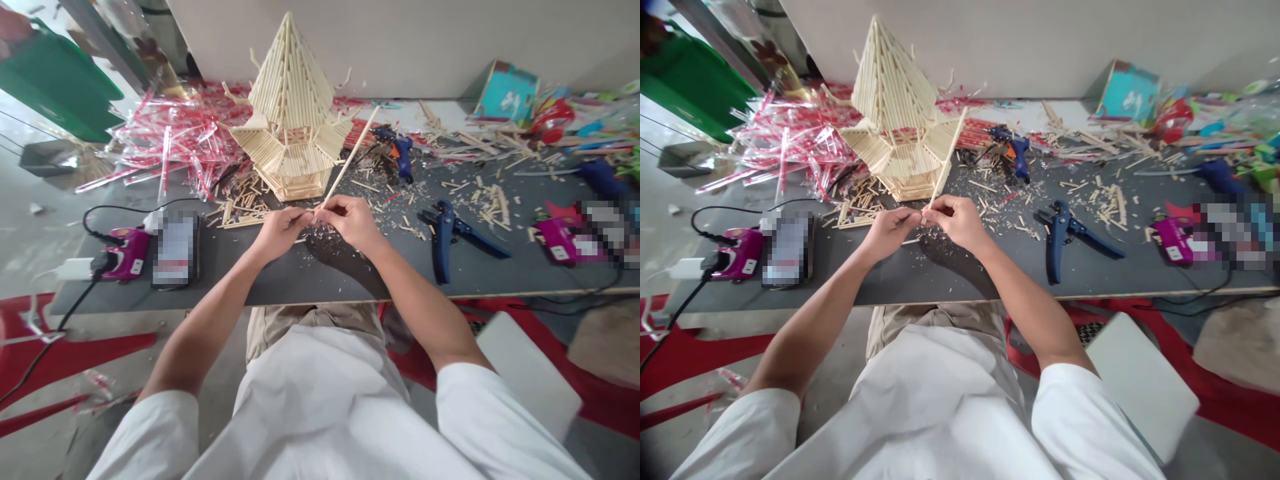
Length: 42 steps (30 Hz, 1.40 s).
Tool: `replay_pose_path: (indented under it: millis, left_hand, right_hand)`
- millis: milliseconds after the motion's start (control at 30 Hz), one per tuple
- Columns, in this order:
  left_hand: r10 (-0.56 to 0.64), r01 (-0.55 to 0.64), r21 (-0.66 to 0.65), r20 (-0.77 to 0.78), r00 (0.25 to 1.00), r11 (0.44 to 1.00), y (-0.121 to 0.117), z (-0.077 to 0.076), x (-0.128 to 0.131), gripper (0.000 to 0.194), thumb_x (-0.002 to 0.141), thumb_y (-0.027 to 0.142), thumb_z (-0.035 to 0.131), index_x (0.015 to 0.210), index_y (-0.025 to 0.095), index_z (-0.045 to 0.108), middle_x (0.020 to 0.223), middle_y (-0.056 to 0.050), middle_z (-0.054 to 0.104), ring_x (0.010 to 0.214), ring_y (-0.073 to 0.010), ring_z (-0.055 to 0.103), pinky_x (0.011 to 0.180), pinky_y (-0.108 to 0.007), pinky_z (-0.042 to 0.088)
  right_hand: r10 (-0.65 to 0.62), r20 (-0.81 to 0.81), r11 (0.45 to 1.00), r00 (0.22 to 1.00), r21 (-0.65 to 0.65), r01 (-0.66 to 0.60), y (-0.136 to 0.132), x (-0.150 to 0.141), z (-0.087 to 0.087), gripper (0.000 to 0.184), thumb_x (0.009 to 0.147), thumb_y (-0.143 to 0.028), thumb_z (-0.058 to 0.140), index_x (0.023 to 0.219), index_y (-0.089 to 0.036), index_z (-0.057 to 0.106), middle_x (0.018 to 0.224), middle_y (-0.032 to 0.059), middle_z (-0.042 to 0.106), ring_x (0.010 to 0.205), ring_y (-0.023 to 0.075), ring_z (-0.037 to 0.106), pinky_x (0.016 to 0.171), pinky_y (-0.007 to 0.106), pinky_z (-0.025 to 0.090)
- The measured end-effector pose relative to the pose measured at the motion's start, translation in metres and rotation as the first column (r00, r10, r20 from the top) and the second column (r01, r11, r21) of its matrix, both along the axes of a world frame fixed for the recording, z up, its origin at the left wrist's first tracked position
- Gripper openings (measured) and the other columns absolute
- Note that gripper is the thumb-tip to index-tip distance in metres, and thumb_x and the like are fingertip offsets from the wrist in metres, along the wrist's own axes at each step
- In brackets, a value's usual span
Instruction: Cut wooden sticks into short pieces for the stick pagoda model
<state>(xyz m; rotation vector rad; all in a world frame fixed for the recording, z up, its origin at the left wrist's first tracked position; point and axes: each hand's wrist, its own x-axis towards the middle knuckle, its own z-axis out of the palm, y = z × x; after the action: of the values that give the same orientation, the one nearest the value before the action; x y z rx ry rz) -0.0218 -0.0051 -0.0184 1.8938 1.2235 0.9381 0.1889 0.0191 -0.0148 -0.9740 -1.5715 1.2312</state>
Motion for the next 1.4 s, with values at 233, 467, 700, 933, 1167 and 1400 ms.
replay_pose_path:
  millis: [233,467,700,933,1167,1400]
  left_hand:
    - [-0.064,0.178,-0.276,0.379,0.923,0.945,-0.008,0.011,0.008,0.061,0.099,0.066,0.064,0.108,0.007,0.077,0.099,-0.018,0.084,0.076,-0.0164,0.074,0.066,-0.025,0.055]
    - [-0.12,0.246,-0.325,0.363,0.924,0.913,-0.007,0.011,0.009,0.059,0.095,0.066,0.069,0.101,0.008,0.077,0.097,-0.018,0.083,0.072,-0.0157,0.075,0.06,-0.024,0.055]
    - [-0.133,0.276,-0.342,0.388,0.912,0.898,-0.01,0.001,0.023,0.065,0.093,0.075,0.064,0.101,0.011,0.065,0.089,-0.016,0.081,0.064,-0.0141,0.072,0.052,-0.023,0.054]
    - [-0.157,0.251,-0.299,0.307,0.939,0.921,-0.016,0.005,0.028,0.059,0.101,0.075,0.049,0.089,0.018,0.054,0.071,-0.008,0.074,0.051,-0.0091,0.062,0.047,-0.019,0.047]
    - [-0.207,0.265,-0.265,0.227,0.952,0.927,-0.018,0.01,0.022,0.055,0.106,0.069,0.046,0.085,0.019,0.053,0.067,-0.006,0.073,0.048,-0.0081,0.06,0.049,-0.018,0.047]
    - [-0.251,0.298,-0.291,0.187,0.95,0.909,-0.019,0.01,0.018,0.051,0.108,0.061,0.045,0.081,0.019,0.053,0.069,-0.006,0.075,0.048,-0.0081,0.061,0.046,-0.017,0.045]
  right_hand:
    - [0.031,-0.18,0.971,0.983,-0.227,-0.072,0.0,0.008,0.007,0.043,0.071,-0.057,0.095,0.08,-0.02,0.075,0.068,-0.0019,0.068,0.059,0.0097,0.055,0.057,0.026,0.044]
    - [0.089,-0.153,0.97,0.984,-0.21,-0.121,-0.004,0.005,0.008,0.042,0.07,-0.054,0.096,0.079,-0.018,0.076,0.068,-0.0018,0.068,0.06,0.0098,0.055,0.058,0.026,0.044]
    - [0.057,-0.103,0.968,0.993,-0.237,-0.08,-0.004,0.004,0.01,0.043,0.065,-0.053,0.097,0.076,-0.018,0.074,0.073,0.0003,0.072,0.066,0.0126,0.06,0.065,0.029,0.05]
    - [0.122,-0.162,0.973,0.979,-0.177,-0.151,-0.007,0.007,0.013,0.038,0.073,-0.05,0.095,0.076,-0.019,0.073,0.071,-0.0006,0.07,0.066,0.0131,0.06,0.065,0.029,0.048]
    - [0.101,-0.023,0.987,0.995,-0.124,-0.103,-0.012,0.01,0.02,0.038,0.076,-0.053,0.092,0.08,-0.019,0.075,0.077,0.0023,0.075,0.07,0.0154,0.063,0.068,0.031,0.05]
    - [-0.171,0.397,0.985,0.902,0.041,0.168,-0.042,0.098,0.054,0.047,0.085,-0.055,0.084,0.117,-0.021,0.079,0.115,0.0117,0.081,0.095,0.0263,0.075,0.09,0.043,0.06]
